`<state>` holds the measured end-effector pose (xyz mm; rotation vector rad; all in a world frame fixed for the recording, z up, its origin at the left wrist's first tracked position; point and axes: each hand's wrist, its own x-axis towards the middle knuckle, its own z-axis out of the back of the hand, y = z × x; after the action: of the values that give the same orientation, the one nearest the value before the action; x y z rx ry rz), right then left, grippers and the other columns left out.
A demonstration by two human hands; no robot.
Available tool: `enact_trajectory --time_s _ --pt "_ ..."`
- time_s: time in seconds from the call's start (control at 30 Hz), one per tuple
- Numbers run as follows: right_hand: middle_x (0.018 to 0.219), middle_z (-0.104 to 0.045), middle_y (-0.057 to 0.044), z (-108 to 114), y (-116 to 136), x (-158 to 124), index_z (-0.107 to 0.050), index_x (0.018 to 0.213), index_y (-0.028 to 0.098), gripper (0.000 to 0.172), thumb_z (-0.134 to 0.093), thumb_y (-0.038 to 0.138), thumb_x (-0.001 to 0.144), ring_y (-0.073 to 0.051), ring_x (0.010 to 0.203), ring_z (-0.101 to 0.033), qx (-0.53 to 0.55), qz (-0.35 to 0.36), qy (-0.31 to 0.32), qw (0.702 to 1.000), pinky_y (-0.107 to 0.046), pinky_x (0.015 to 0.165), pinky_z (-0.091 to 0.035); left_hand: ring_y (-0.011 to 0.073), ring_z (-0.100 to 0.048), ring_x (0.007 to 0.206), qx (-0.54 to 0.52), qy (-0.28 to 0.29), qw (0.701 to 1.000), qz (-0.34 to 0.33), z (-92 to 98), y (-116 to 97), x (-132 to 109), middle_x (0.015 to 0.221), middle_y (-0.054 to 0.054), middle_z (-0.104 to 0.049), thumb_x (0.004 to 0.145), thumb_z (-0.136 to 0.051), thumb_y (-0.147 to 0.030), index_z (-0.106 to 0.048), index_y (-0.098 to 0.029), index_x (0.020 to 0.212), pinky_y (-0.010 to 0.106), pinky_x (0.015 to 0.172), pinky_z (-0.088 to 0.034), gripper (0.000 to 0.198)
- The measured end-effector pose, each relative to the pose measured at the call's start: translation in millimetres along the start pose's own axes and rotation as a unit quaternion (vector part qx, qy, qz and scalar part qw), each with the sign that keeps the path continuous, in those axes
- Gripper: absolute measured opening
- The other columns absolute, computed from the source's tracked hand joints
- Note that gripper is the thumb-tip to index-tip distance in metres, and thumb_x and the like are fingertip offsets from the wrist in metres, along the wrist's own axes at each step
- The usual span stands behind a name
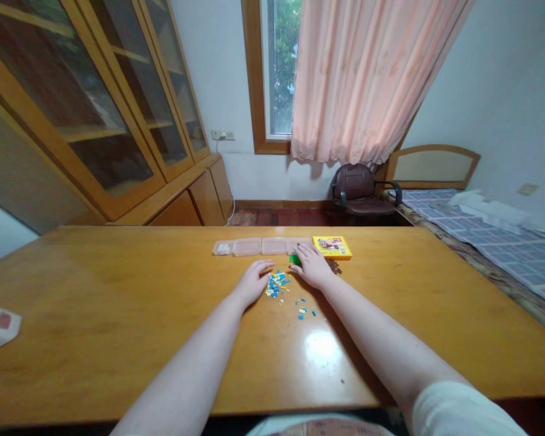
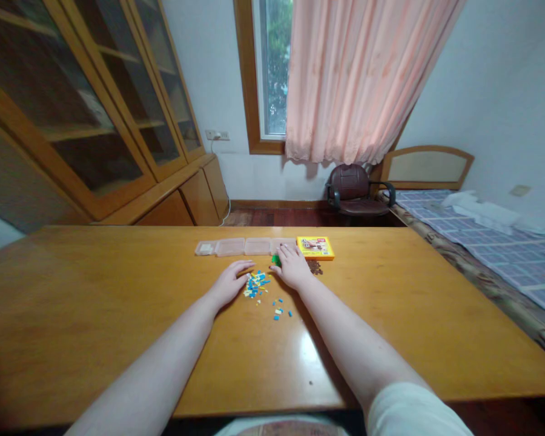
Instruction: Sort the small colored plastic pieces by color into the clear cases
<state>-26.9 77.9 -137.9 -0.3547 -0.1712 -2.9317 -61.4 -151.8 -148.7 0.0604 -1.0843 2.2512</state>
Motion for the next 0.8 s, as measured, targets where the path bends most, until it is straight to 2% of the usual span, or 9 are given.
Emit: enact_trajectory --time_s 0.23,0.57,0.67,0.8 --pt "0.146 -0.042 -0.015 -2 -6 -6 -0.044 0.14 0.011 0.062 -0.045 0.05 0.093 -0.026 0.137 -0.035 0.0 0.013 0.002 1.0 -0.043 0.114 -0.02 0.024 -0.056 0.116 -0.006 -0.001 1.0 0.003 -2.0 2 0 0.121 0.01 -0.062 0.08 -0.053 -0.015 -0.065 -0.016 0.114 0.047 0.108 -0.04 0.036" --pt "0.143 -0.044 -0.019 3 -1 -6 -0.045 0.138 0.007 0.064 -0.049 0.05 0.091 -0.028 0.135 -0.037 -0.002 0.001 -0.005 1.0 -0.045 0.114 -0.021 0.0239 -0.056 0.116 -0.002 -0.004 1.0 0.004 -1.8 4 -1 0.12 0.009 -0.062 0.081 -0.053 -0.016 -0.065 -0.017 0.114 0.047 0.107 -0.041 0.036" --pt "0.142 -0.045 -0.018 9 5 -7 -0.046 0.138 0.007 0.061 -0.049 0.048 0.092 -0.028 0.135 -0.037 0.004 0.031 -0.006 0.999 -0.046 0.114 -0.02 0.0237 -0.055 0.117 -0.001 -0.004 1.0 0.004 -2.5 4 0 0.121 0.009 -0.062 0.081 -0.054 -0.016 -0.065 -0.017 0.114 0.047 0.108 -0.04 0.036" --pt "0.144 -0.045 -0.014 12 16 -11 -0.046 0.139 0.012 0.059 -0.046 0.049 0.093 -0.026 0.135 -0.037 0.036 0.112 0.034 0.993 -0.043 0.113 -0.025 0.0233 -0.056 0.116 -0.004 -0.004 1.0 -0.004 -3.9 6 1 0.119 0.009 -0.063 0.08 -0.054 -0.016 -0.066 -0.017 0.112 0.046 0.107 -0.041 0.035"
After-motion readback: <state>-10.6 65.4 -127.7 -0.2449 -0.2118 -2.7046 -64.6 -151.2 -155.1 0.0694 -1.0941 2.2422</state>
